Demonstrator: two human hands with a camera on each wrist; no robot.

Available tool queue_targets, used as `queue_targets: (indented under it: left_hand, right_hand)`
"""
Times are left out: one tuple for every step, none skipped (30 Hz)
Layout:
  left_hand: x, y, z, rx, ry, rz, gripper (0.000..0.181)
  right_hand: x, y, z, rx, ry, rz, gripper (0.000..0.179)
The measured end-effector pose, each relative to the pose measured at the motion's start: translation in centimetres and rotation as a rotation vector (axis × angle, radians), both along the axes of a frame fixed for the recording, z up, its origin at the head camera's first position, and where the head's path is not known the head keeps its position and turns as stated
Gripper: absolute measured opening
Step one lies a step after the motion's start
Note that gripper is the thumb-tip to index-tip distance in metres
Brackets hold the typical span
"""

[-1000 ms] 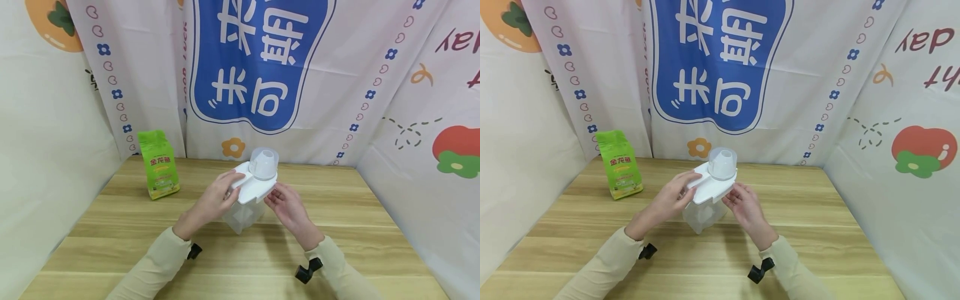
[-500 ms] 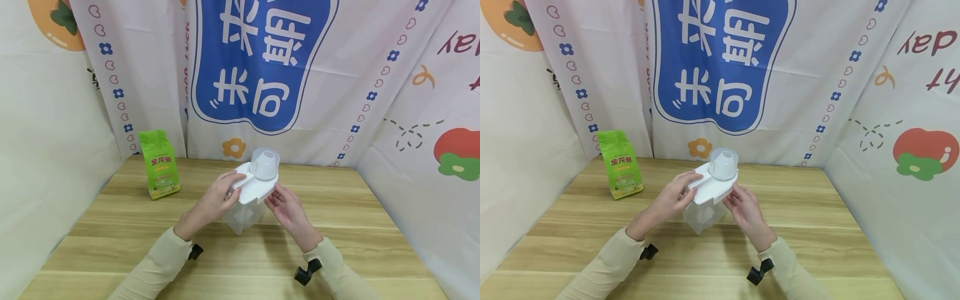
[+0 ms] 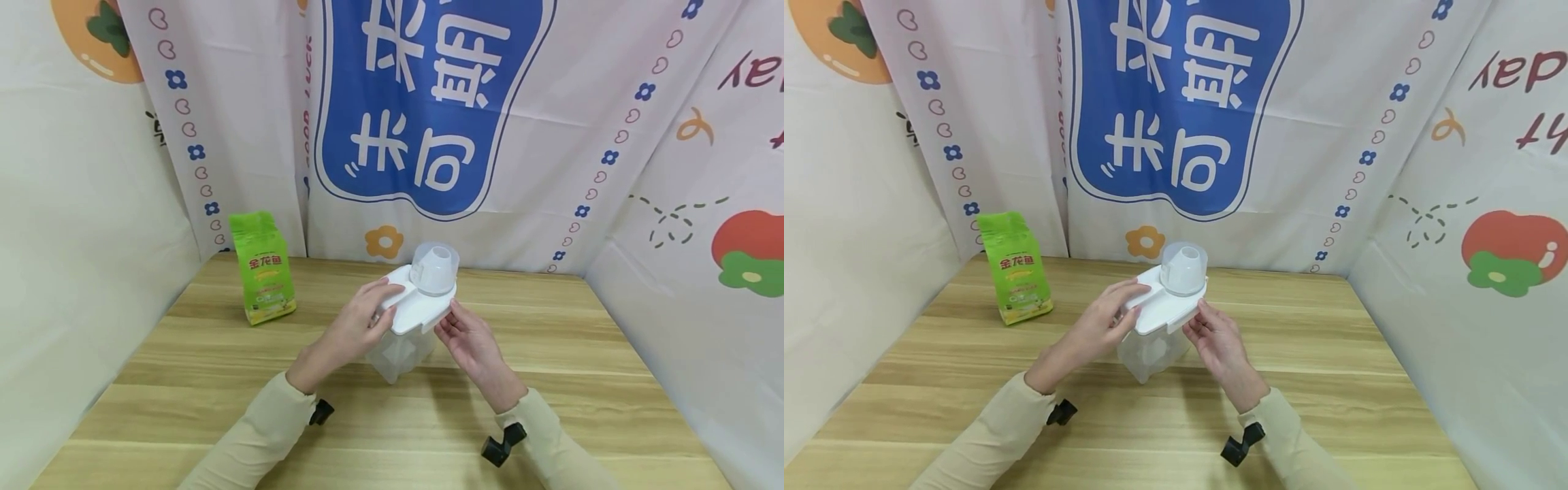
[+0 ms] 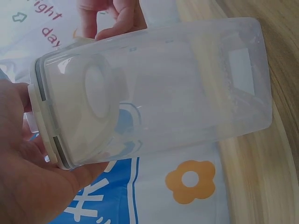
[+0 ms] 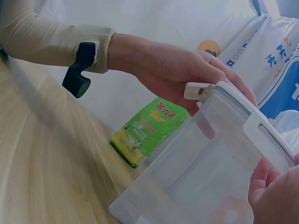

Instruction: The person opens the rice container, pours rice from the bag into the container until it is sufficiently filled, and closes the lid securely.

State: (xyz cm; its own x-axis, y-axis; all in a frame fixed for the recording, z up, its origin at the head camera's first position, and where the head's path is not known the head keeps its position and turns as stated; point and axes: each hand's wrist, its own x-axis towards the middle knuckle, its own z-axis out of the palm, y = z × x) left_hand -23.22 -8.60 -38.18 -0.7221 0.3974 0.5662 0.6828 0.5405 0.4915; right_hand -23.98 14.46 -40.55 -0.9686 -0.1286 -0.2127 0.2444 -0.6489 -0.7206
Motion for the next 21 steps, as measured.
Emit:
queue_targets:
  left_hand:
    - [-0.02,0.0,-0.03,0.0,0.0,0.0,0.034]
    - [-0.02,0.01,-0.04,0.001,0.0,-0.001,0.034]
    - [0.0,0.02,-0.03,0.001,0.001,-0.002,0.034]
    - [0.02,0.03,-0.02,0.002,0.002,-0.003,0.034]
    - [0.04,0.03,-0.01,0.002,0.004,-0.004,0.035]
    - [0.06,0.04,0.0,0.004,0.005,-0.005,0.035]
    - [0.08,0.04,0.03,0.007,0.008,-0.007,0.035]
    - [0.11,0.04,0.05,0.008,0.011,-0.008,0.035]
    - [0.08,0.03,0.03,0.008,0.012,-0.008,0.035]
    - [0.07,0.02,0.02,0.009,0.012,-0.008,0.035]
    - [0.06,0.02,0.03,0.009,0.012,-0.008,0.035]
    - [0.06,0.01,0.04,0.009,0.01,-0.008,0.035]
    - [0.07,0.0,0.04,0.009,0.007,-0.007,0.035]
    - [0.08,0.0,0.05,0.008,0.005,-0.006,0.035]
    - [0.09,-0.01,0.06,0.007,0.003,-0.005,0.035]
    - [0.13,-0.01,0.1,0.007,0.001,-0.005,0.035]
    - [0.17,-0.01,0.12,0.006,0.0,-0.004,0.035]
    - [0.21,-0.01,0.15,0.006,0.003,-0.004,0.035]
    - [0.24,-0.01,0.17,0.005,0.005,-0.003,0.035]
    - [0.28,-0.02,0.19,0.006,0.005,-0.003,0.035]
    - [0.31,-0.03,0.2,0.006,0.005,-0.003,0.035]
  right_hand:
    - [0.0,0.01,-0.03,0.0,0.002,0.002,0.013]
    - [0.02,0.01,-0.06,0.0,0.006,0.004,0.013]
    - [0.04,0.01,-0.07,0.0,0.01,0.006,0.013]
    - [0.06,0.02,-0.08,0.002,0.014,0.009,0.013]
    - [0.09,0.04,-0.08,0.0,0.015,0.012,0.013]
    - [0.1,0.04,-0.08,0.003,0.018,0.015,0.013]
    - [0.08,0.04,-0.08,0.003,0.02,0.018,0.013]
    - [0.06,0.03,-0.07,0.003,0.021,0.02,0.014]
    - [0.02,0.03,-0.07,0.004,0.022,0.022,0.014]
    - [-0.02,0.02,-0.07,0.006,0.021,0.024,0.014]
    - [-0.06,0.0,-0.06,0.007,0.02,0.025,0.014]
    - [-0.1,-0.01,-0.06,0.008,0.019,0.025,0.014]
    - [-0.14,-0.02,-0.06,0.007,0.015,0.024,0.014]
    - [-0.16,-0.05,-0.06,0.009,0.013,0.024,0.014]
    - [-0.19,-0.07,-0.07,0.013,0.014,0.022,0.014]
    - [-0.22,-0.11,-0.07,0.015,0.014,0.021,0.014]
    - [-0.27,-0.13,-0.1,0.017,0.015,0.018,0.013]
    - [-0.29,-0.15,-0.12,0.017,0.015,0.015,0.014]
    - [-0.31,-0.18,-0.12,0.016,0.013,0.012,0.014]
    - [-0.34,-0.22,-0.14,0.017,0.015,0.01,0.014]
    - [-0.37,-0.25,-0.14,0.017,0.018,0.008,0.015]
